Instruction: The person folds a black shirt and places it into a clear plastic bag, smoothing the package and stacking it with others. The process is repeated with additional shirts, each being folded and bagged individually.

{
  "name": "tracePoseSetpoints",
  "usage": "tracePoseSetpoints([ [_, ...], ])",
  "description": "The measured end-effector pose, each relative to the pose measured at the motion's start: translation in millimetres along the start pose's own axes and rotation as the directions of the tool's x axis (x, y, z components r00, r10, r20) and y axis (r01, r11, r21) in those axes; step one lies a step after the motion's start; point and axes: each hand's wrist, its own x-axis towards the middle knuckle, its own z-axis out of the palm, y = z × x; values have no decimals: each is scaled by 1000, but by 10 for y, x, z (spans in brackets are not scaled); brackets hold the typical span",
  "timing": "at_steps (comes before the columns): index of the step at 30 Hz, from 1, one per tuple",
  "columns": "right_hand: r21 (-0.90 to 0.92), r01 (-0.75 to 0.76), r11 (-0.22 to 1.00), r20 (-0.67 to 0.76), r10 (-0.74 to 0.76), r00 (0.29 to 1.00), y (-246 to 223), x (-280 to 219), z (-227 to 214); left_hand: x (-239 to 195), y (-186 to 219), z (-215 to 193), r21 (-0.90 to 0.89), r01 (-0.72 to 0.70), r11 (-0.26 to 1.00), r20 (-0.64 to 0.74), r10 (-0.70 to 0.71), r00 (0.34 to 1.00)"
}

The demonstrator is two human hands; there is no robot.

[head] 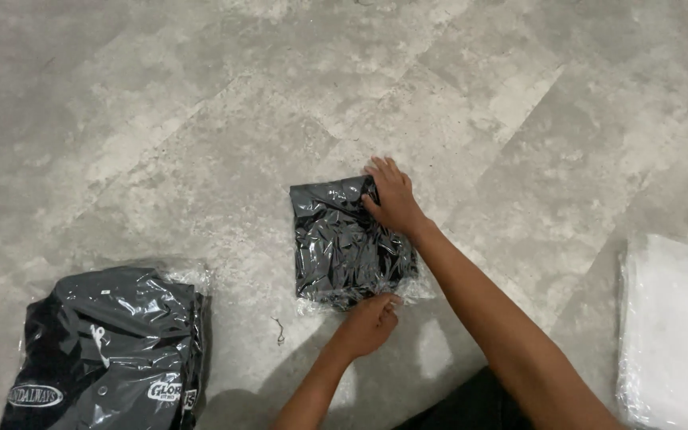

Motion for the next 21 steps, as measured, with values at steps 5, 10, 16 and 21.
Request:
tracePoseSetpoints([
  [5,-71,-137,988,210,149,966,145,208,93,151,-252,121,-199,184,963,31,-181,983],
  [10,-99,-93,991,143,107,984,-30,27,-68,168,-56,10,-303,245,921,22,-250,968],
  [16,-344,271,899,-155,-339,928,-378,-879,-269,583,-698,224,-414,93,906,-59,-129,990],
  [21,-356,251,900,-341,-375,862,-812,-1652,-574,796,-782,111,185,-116,976,-203,153,967],
])
